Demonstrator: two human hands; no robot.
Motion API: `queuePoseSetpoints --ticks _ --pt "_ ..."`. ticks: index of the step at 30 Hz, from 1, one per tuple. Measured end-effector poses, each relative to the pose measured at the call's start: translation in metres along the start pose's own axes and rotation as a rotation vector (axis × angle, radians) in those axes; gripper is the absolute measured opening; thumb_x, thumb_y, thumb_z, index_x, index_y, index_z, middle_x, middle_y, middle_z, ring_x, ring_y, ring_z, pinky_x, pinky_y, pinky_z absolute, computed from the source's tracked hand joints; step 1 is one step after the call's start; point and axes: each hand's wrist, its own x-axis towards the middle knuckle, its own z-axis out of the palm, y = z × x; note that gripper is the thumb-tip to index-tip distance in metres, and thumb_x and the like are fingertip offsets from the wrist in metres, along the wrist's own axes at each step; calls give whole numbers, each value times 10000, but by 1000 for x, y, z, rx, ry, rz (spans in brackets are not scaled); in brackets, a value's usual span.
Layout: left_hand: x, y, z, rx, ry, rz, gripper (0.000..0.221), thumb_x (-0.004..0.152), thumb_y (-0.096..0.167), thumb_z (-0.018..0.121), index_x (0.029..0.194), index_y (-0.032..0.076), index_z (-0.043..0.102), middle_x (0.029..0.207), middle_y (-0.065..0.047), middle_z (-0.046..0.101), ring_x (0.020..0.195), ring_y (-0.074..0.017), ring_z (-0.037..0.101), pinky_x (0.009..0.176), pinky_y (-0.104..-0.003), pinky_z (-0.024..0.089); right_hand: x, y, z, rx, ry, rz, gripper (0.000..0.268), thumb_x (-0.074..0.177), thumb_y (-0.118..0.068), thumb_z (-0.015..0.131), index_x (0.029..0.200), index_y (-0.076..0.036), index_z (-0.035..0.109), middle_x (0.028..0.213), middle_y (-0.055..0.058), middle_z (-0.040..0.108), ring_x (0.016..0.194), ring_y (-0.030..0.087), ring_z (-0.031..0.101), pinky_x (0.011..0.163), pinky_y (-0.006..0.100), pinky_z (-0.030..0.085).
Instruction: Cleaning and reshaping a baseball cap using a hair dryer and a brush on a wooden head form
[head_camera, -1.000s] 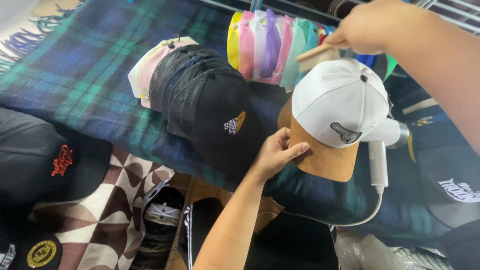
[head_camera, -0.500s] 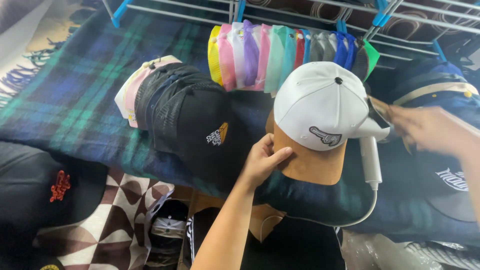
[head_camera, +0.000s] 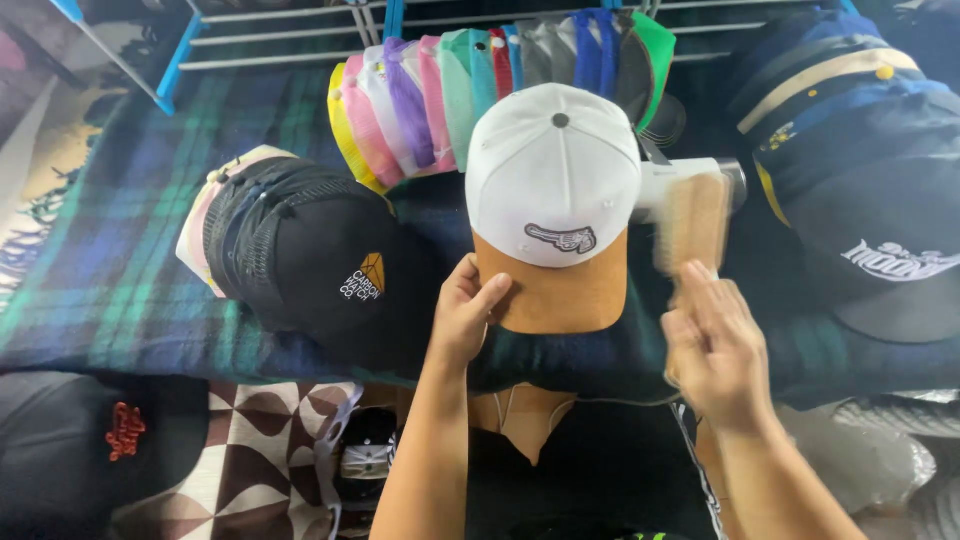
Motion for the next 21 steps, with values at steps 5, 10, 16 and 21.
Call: queuePoseSetpoints --ticks 5,10,16,21 --pt "-2 1 1 9 10 -3 147 943 74 711 1005 52 580 706 -45 614 480 -72 541 377 -162 413 -21 18 60 393 11 396 538 977 34 530 1510 -31 495 1019 223 626 797 317 605 663 398 501" --pt "5 -4 -5 -10 7 -22 141 952 82 708 985 37 578 726 -85 646 510 -115 591 408 -199 468 6 19 40 897 179 655 725 992 95 422 1648 -191 311 775 86 507 492 97 474 356 200 387" --pt "-4 -3 1 13 37 11 142 958 91 699 1012 44 577 755 -57 623 555 -106 607 406 -185 469 -20 9 30 988 72 604 800 1017 74 412 1688 -214 86 847 121 498 529 104 432 363 201 354" --pt "-6 14 14 16 4 6 154 963 114 698 1010 68 559 728 -29 601 529 -59 560 423 -154 458 -28 -58 3 1100 -341 510 798 825 140 560 1572 -47 354 629 123 597 370 164 545 280 250 445"
